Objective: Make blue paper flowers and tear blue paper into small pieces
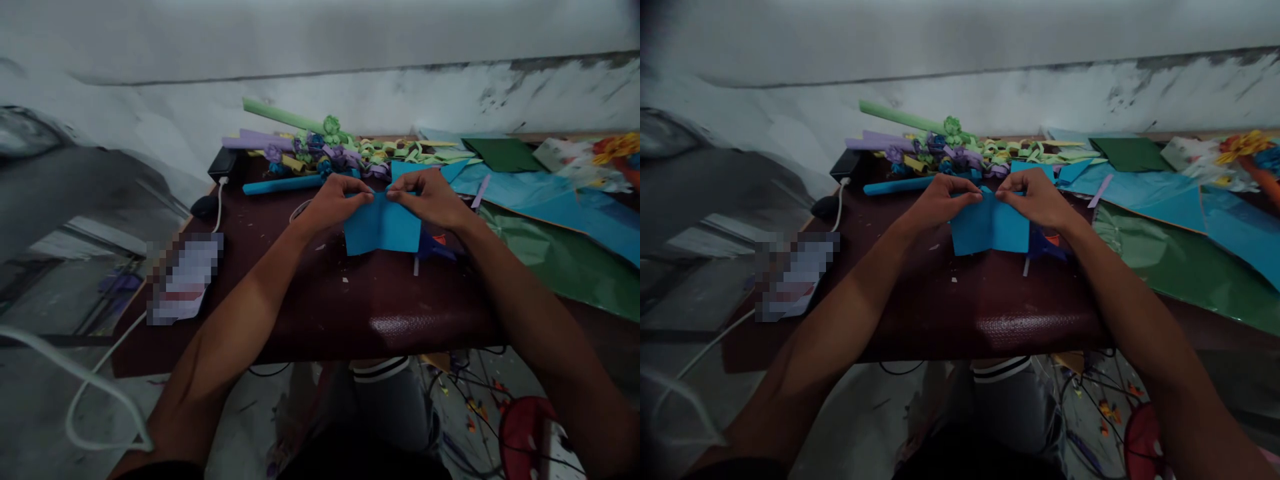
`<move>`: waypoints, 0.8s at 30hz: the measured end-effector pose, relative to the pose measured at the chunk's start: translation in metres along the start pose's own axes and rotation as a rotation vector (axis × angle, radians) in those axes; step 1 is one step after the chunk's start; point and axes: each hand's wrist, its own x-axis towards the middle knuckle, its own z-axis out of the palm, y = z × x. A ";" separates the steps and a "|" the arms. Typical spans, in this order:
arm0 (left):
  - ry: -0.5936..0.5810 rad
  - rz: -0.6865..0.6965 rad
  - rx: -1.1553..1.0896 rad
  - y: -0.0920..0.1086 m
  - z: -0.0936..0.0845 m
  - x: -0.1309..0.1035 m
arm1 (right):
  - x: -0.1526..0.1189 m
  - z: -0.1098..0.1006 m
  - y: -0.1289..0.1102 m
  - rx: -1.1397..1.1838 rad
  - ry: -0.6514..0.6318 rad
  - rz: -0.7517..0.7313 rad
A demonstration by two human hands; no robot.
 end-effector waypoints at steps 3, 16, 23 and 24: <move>-0.017 -0.074 -0.079 -0.003 0.001 -0.002 | -0.001 0.000 -0.002 -0.042 -0.047 -0.047; -0.095 -0.196 -0.257 -0.005 0.000 -0.013 | -0.008 -0.004 -0.007 -0.116 -0.179 -0.068; -0.129 -0.346 -0.534 0.000 -0.001 -0.013 | -0.011 -0.007 -0.017 0.089 -0.208 0.097; -0.130 -0.348 -0.548 0.001 0.000 -0.013 | -0.011 -0.007 -0.018 0.126 -0.205 0.126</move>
